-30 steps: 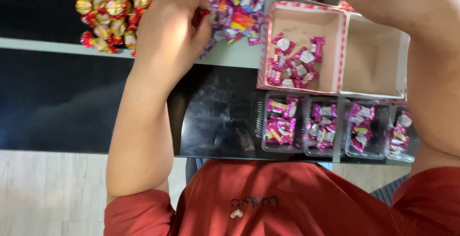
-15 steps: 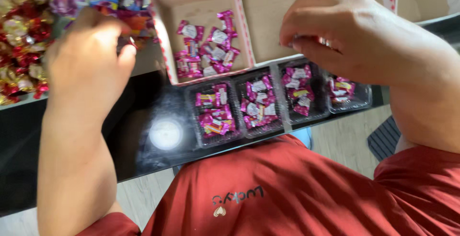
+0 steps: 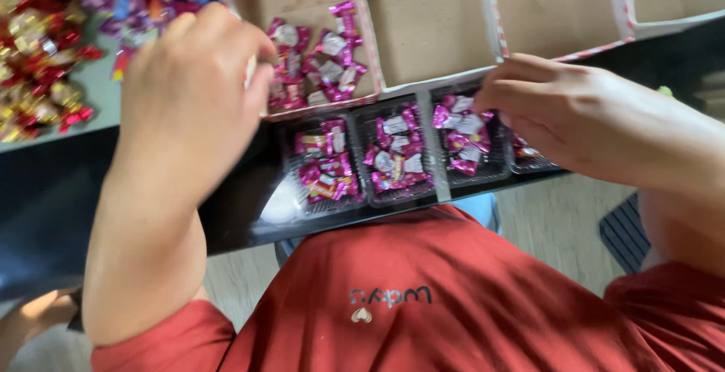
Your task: The person sorts wrapped candies from a pile into multiple small cardboard boxes and clear plastic containers by hand, handling the candies one at a time and organizing them into different bins.
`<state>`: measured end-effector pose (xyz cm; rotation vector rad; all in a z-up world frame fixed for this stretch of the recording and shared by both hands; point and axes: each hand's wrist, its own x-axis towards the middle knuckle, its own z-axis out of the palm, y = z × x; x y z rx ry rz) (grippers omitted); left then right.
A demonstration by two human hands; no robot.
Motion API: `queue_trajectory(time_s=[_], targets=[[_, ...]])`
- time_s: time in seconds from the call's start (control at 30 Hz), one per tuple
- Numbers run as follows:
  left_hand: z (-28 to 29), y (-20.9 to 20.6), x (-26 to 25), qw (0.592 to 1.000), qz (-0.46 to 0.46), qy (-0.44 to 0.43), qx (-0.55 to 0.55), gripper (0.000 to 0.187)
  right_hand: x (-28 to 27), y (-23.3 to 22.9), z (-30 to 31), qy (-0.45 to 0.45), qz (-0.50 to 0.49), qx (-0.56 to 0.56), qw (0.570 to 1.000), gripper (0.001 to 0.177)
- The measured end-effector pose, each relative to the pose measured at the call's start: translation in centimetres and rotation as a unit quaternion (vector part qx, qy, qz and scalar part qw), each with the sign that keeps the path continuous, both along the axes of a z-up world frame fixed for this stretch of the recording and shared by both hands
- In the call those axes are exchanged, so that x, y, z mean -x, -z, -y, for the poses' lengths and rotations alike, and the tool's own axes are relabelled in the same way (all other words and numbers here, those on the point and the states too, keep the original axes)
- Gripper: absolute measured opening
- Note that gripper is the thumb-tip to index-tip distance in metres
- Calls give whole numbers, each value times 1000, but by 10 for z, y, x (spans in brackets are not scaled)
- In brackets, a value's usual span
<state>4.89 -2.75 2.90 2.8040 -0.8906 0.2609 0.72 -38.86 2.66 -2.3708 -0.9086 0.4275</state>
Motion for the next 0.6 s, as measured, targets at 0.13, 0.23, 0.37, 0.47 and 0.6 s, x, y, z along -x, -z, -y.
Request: queue_trajectory(time_s=[0.13, 0.23, 0.37, 0.47, 0.6], targets=[[-44, 20, -24, 999, 4, -50, -14, 5, -1, -1, -4, 33, -2, 73, 997, 27], [-60, 40, -32, 997, -67, -32, 23, 10, -5, 1, -12, -3, 13, 98, 995, 24], [-65, 66, -34, 999, -27, -20, 7, 19, -12, -2, -27, -26, 39, 93, 995, 26], [-64, 81, -41, 1000, -26, -13, 7, 20, -17, -6, -42, -53, 75, 72, 993, 25], [-64, 91, -57, 1000, 18, 12, -7, 19, -22, -7, -63, -61, 85, 84, 991, 25]])
